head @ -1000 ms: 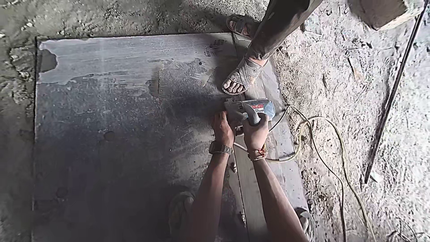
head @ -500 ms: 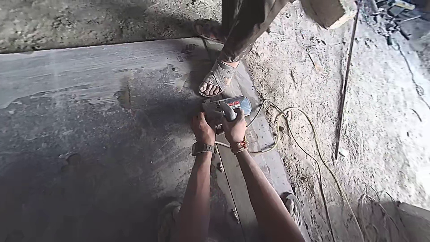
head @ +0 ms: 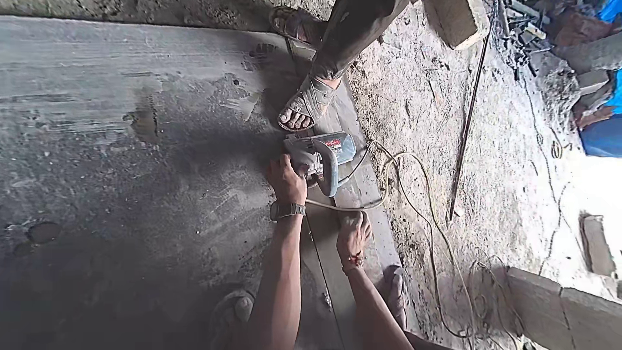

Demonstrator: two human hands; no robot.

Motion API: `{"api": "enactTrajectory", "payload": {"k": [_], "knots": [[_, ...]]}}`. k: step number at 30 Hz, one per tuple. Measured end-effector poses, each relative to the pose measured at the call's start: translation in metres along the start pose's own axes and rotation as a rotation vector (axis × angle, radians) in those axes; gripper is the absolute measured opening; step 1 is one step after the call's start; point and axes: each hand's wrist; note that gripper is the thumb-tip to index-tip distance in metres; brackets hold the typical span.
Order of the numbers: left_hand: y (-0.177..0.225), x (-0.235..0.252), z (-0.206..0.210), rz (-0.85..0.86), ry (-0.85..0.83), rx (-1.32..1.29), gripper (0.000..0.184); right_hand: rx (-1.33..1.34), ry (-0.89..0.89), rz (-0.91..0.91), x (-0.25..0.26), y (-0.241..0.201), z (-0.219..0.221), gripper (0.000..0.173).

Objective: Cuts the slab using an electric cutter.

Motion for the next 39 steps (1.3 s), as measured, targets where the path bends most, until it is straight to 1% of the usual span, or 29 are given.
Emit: {"api": "enactTrajectory", "payload": {"k": [4, 7, 8, 11, 13, 15, 19, 22, 26, 28, 29, 30, 32, 33, 34, 35, 36, 37, 38, 39], "knots": [[0.0, 0.004, -0.001, -0.005, -0.027, 0.022, 0.048, -0.026, -0.039, -0.334, 0.035, -0.015, 0.001, 0.056], [-0.002, 0.006, 0.003, -0.015, -0.005, -0.008, 0.048, -0.043, -0.17, -0.395, 0.059, -0.036, -0.008, 0.053], [-0.003, 0.004, 0.005, -0.017, 0.006, -0.021, 0.048, -0.048, -0.194, -0.404, 0.061, -0.036, -0.009, 0.052], [-0.006, 0.005, 0.008, -0.005, 0.047, -0.051, 0.043, -0.084, -0.25, -0.47, 0.064, -0.027, -0.013, 0.056], [-0.005, 0.005, 0.007, -0.011, 0.06, -0.062, 0.041, -0.103, -0.342, -0.438, 0.069, -0.032, -0.022, 0.054], [-0.005, 0.006, 0.007, -0.007, 0.082, -0.073, 0.042, -0.095, -0.371, -0.409, 0.071, -0.039, -0.024, 0.051], [-0.003, 0.003, 0.005, -0.023, 0.077, -0.115, 0.041, -0.088, -0.387, -0.367, 0.068, -0.041, -0.028, 0.05], [-0.002, 0.009, 0.006, -0.001, 0.141, -0.127, 0.035, -0.126, -0.406, -0.387, 0.075, -0.046, -0.03, 0.049], [-0.002, 0.005, 0.009, 0.027, 0.174, -0.114, 0.038, -0.15, -0.381, -0.377, 0.072, -0.05, -0.035, 0.045], [-0.002, 0.006, 0.013, 0.058, 0.203, -0.125, 0.04, -0.099, -0.259, -0.383, 0.076, -0.047, -0.032, 0.039], [-0.002, 0.005, 0.013, 0.061, 0.192, -0.13, 0.04, -0.072, -0.188, -0.342, 0.076, -0.043, -0.029, 0.035], [-0.002, 0.003, 0.011, 0.052, 0.167, -0.122, 0.04, -0.041, -0.121, -0.26, 0.072, -0.04, -0.026, 0.032], [0.003, 0.008, 0.0, 0.008, 0.107, -0.077, 0.039, 0.084, -0.037, -0.019, 0.067, -0.061, -0.031, 0.04], [0.005, 0.009, -0.005, -0.013, 0.079, -0.053, 0.039, 0.182, 0.042, 0.026, 0.064, -0.073, -0.033, 0.045], [0.007, 0.008, -0.007, -0.021, 0.063, -0.044, 0.039, 0.324, 0.108, -0.004, 0.062, -0.086, -0.037, 0.047], [0.011, 0.01, -0.01, -0.024, 0.05, -0.037, 0.039, 0.462, 0.127, -0.096, 0.061, -0.101, -0.043, 0.049], [0.015, 0.008, -0.011, -0.026, 0.032, -0.028, 0.038, 0.563, 0.099, -0.204, 0.06, -0.112, -0.048, 0.052], [0.018, 0.006, -0.012, -0.029, 0.017, -0.012, 0.036, 0.62, 0.054, -0.286, 0.06, -0.122, -0.05, 0.06], [0.022, 0.007, -0.015, -0.024, 0.018, -0.002, 0.035, 0.649, 0.004, -0.319, 0.061, -0.134, -0.051, 0.068], [0.025, 0.009, -0.015, -0.006, 0.038, 0.008, 0.033, 0.665, -0.038, -0.3, 0.062, -0.147, -0.053, 0.073]]}}
Point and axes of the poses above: each hand's wrist, its own x-axis towards the middle knuckle, its own z-axis out of the palm, y = z × x, and after that the axes turned 3 degrees about x, right-handed
